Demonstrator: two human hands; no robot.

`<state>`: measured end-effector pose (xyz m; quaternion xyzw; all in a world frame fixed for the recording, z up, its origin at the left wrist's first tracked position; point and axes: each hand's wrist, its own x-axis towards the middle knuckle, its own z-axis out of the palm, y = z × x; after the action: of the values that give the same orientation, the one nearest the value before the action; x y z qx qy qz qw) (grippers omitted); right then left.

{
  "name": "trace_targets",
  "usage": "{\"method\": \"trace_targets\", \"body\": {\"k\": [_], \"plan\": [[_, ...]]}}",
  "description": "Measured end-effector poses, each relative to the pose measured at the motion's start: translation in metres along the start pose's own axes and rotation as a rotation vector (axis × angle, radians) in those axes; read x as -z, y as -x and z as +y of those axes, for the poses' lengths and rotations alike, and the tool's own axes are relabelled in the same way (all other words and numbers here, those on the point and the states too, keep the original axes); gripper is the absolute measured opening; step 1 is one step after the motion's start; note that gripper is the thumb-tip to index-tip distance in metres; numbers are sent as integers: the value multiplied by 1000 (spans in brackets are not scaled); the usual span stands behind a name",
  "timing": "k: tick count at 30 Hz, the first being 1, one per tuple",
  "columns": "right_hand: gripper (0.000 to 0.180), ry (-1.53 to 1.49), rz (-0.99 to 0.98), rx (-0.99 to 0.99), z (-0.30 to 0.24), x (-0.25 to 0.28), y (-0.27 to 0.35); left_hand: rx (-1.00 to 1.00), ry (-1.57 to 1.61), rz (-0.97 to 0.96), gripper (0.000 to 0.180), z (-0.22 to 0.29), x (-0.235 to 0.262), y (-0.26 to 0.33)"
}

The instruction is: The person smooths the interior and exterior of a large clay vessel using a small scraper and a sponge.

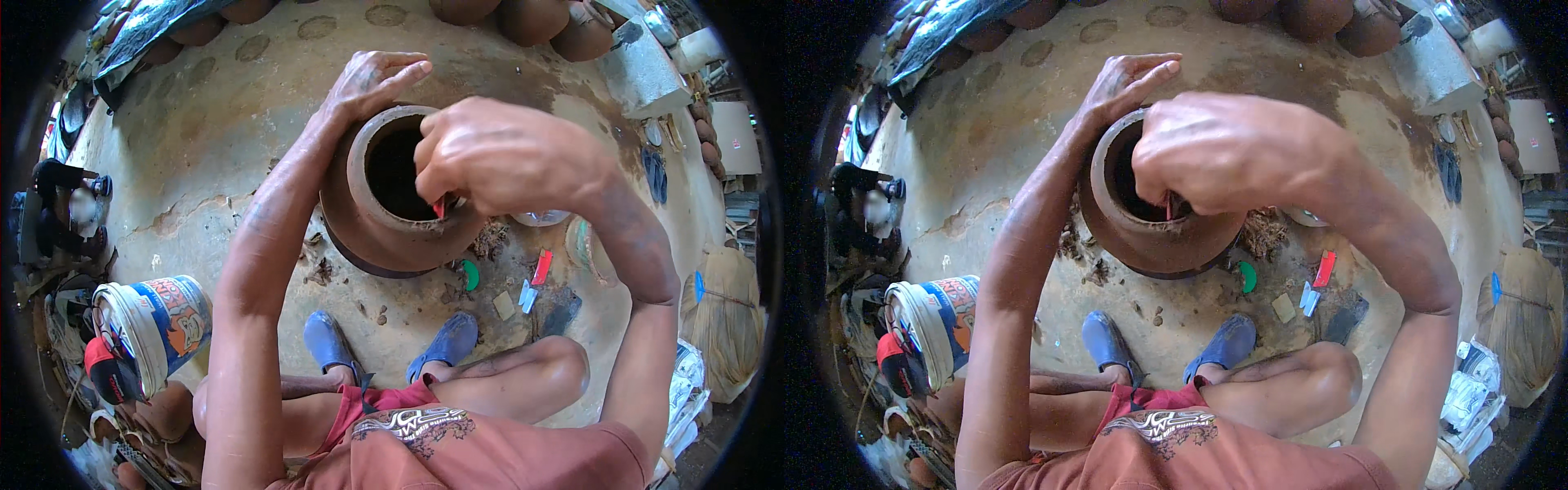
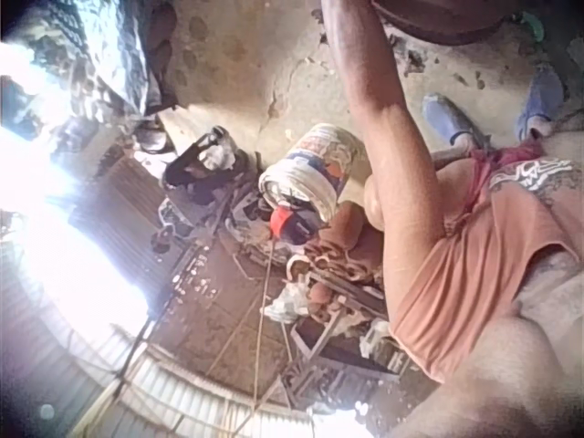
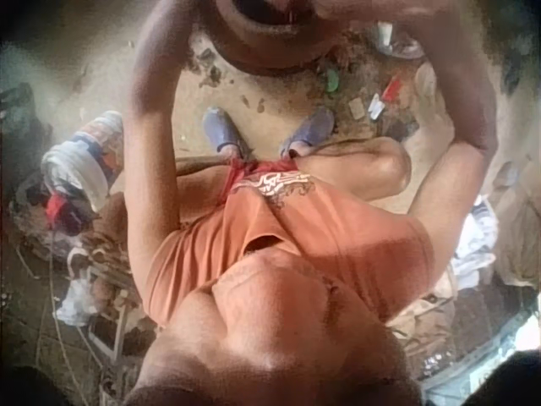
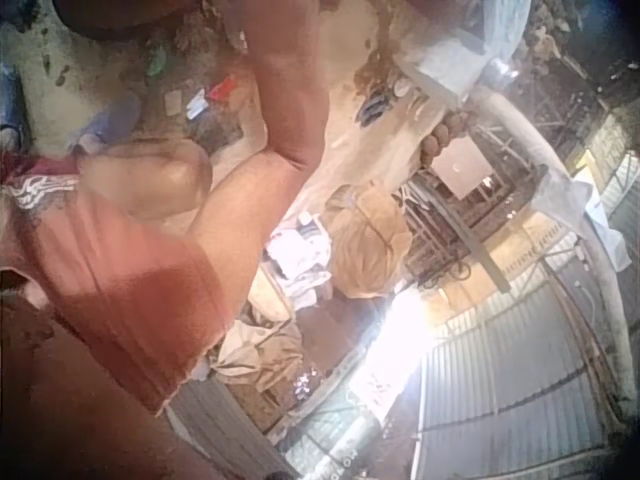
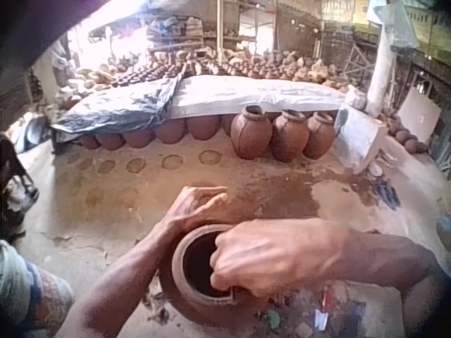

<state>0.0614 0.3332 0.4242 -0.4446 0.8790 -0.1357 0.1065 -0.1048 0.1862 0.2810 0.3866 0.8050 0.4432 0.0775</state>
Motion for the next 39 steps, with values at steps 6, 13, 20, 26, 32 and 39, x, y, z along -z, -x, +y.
{"method": "trace_targets", "body": {"k": [6,13,20,26,32,39], "plan": [[20,34,496,-120,12,41,53,41,94,6,65,-6,-5,-7],[20,-130,695,-718,67,-19,104,94,561,249,53,-15,10,56],[30,-26,802,-952,126,-97,116,20,789,251,64,14,6,125],[27,-400,1345,-876,58,-113,54,-22,693,174,91,21,5,138],[22,-602,1691,-488,18,-144,8,-39,534,170,102,26,-3,140],[19,-224,1765,-605,25,-149,2,-24,433,220,104,23,-3,138]]}}
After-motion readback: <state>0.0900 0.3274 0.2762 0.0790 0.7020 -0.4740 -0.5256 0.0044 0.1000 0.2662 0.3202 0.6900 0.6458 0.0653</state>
